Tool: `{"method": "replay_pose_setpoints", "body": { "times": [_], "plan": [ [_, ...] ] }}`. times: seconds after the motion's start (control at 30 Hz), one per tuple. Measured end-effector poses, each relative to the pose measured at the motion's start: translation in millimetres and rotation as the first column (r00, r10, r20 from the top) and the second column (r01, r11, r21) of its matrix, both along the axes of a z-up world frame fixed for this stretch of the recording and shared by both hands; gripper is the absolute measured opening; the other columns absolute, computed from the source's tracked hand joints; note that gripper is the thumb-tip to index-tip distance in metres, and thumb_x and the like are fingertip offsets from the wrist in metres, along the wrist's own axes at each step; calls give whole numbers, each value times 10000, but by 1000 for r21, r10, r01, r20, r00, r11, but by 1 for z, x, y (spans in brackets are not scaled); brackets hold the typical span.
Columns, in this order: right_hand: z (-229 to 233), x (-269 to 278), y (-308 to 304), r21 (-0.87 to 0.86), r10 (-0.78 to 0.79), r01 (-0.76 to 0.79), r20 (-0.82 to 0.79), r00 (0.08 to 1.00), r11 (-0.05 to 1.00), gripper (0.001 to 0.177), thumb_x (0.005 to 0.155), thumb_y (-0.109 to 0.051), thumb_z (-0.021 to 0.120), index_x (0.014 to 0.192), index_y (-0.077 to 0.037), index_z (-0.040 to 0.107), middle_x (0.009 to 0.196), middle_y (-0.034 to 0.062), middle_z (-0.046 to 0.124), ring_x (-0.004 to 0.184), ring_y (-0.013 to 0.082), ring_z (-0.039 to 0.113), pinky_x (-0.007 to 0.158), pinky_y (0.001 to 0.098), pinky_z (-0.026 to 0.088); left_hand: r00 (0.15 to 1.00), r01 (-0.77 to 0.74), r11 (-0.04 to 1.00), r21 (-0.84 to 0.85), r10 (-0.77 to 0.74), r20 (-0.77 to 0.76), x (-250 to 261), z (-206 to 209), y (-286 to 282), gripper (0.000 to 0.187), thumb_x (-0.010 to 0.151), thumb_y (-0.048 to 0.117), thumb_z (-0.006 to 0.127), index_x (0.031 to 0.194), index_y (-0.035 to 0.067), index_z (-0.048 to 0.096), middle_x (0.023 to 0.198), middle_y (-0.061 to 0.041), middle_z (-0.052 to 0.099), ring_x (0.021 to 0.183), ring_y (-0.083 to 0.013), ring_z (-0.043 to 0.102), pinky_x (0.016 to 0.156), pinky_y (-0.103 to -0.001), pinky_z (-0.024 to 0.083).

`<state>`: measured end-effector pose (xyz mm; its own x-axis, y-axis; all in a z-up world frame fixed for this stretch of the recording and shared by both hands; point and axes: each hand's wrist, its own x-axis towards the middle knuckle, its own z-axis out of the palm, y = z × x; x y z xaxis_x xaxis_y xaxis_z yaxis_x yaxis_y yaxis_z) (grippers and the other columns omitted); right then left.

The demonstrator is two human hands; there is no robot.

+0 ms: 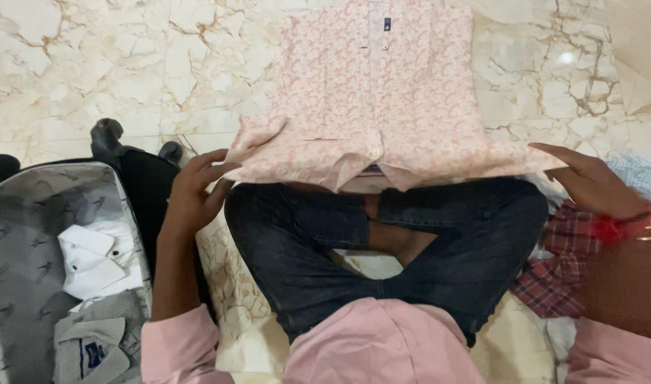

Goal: The person buttons a shirt while sitting on the floor next to a suitcase and then folds the shirt.

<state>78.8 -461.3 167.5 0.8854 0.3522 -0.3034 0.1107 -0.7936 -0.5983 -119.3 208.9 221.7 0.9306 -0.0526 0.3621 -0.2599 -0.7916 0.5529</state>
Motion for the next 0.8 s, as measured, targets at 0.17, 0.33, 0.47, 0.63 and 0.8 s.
{"method": "replay_pose_setpoints", "body": {
  "times": [0.17,0.33,0.47,0.63,0.8],
  "plan": [
    [39,-80,-13,114,423,-446,180,888,888,596,932,-63,516,1524,-99,462,1363,174,643,1190,237,634,993,345,484,992,121,992,39,-122,33,-83,43,-18,350,730,107,758,1078,92,728,1346,-231,615,1251,-427,577,1040,-473,460],
    [87,-103,46,-467,97,-157,-148,984,870,908,844,-371,805,1639,-185,407,1315,165,691,1133,245,714,914,372,608,982,115,992,54,-105,-157,-81,83,-25,318,781,188,810,1075,77,760,1308,-153,677,1225,-366,623,999,-437,500],
    [86,-85,115,-226,359,-325,125,925,918,697,829,-455,746,1455,-207,566,1201,78,731,949,227,746,755,387,608,981,184,977,106,-176,-83,-15,60,-58,187,933,218,747,1053,76,765,1111,-98,758,1061,-287,700,901,-418,536],
    [-42,-8,233,82,434,-448,143,889,890,377,881,-353,737,1167,-108,742,1055,101,772,894,252,747,782,394,593,785,302,926,225,-108,-609,124,-71,-172,311,911,475,656,1007,204,775,986,-74,766,922,-318,706,775,-480,549],
    [-164,-3,298,-296,401,-387,-17,916,873,247,813,-410,763,956,-214,807,966,96,774,941,310,716,846,458,565,731,205,884,420,147,-667,162,-198,-220,406,821,460,746,1063,134,769,1090,-117,750,1020,-288,731,828,-433,589]
  ]
}}
